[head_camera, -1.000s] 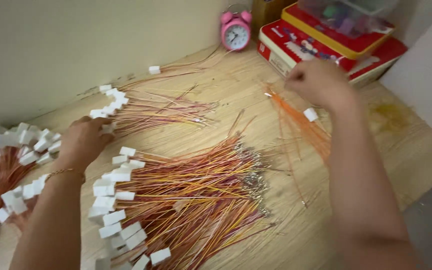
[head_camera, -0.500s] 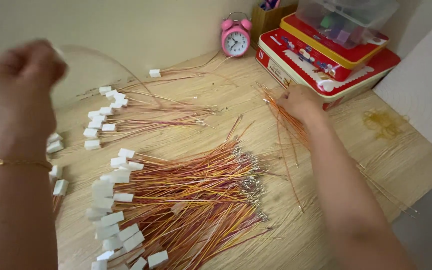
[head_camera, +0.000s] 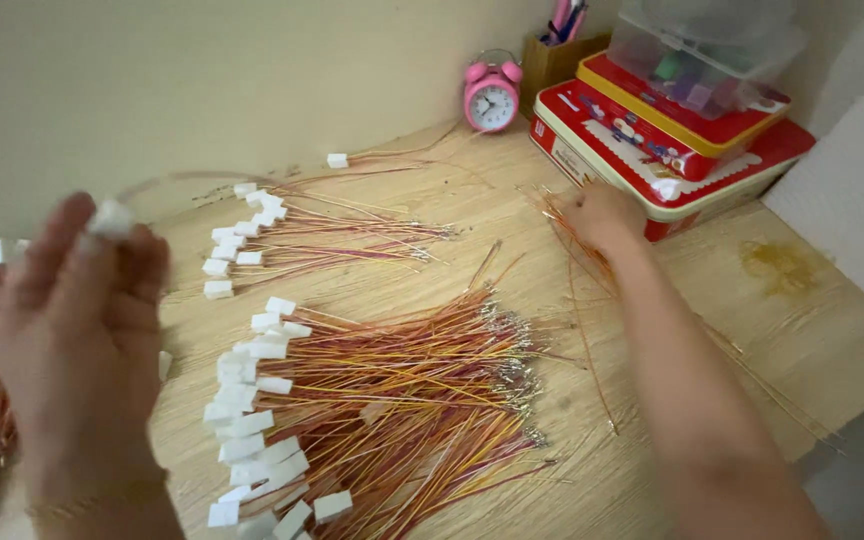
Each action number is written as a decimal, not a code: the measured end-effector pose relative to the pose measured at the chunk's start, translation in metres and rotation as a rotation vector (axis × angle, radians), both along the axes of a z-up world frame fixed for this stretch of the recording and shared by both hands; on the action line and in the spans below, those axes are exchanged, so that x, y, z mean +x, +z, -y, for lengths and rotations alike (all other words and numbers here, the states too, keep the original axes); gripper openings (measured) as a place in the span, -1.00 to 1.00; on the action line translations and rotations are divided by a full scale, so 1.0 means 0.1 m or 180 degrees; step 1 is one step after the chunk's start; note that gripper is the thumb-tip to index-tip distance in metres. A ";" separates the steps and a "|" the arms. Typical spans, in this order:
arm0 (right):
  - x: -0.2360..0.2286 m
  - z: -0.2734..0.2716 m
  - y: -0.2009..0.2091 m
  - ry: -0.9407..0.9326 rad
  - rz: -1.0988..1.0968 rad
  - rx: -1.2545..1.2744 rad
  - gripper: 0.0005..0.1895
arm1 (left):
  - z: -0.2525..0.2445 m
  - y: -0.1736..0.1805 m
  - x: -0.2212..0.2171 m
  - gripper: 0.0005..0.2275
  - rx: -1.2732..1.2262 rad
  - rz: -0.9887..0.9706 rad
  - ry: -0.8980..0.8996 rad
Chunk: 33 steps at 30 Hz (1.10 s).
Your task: Insert pre-crimped electrical wires into white plastic connector housings and organize the finished bundles.
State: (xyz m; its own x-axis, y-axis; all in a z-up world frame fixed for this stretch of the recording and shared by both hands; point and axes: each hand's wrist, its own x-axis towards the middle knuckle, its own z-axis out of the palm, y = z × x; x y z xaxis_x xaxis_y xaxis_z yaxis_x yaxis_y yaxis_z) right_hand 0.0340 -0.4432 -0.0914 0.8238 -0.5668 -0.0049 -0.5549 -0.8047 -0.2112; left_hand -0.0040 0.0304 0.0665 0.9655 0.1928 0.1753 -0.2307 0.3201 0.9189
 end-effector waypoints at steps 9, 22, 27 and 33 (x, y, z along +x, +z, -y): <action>-0.40 -0.55 1.07 0.1219 0.2359 0.1257 -0.85 | 0.11 -0.27 -0.15 -0.62 -0.0361 -0.0103 -0.0398; -0.82 -2.60 1.65 0.2610 0.2224 0.1373 -0.86 | 0.24 -0.69 0.04 -0.73 -0.1198 -0.0064 -0.1396; -0.77 -2.66 1.50 0.2661 0.2137 0.1205 -0.84 | 0.27 -0.81 0.06 -0.83 -0.1007 0.0256 -0.1500; -0.77 -2.61 1.49 0.2772 0.2182 0.1287 -0.86 | 0.27 -0.86 0.11 -0.74 -0.1235 0.0211 -0.1610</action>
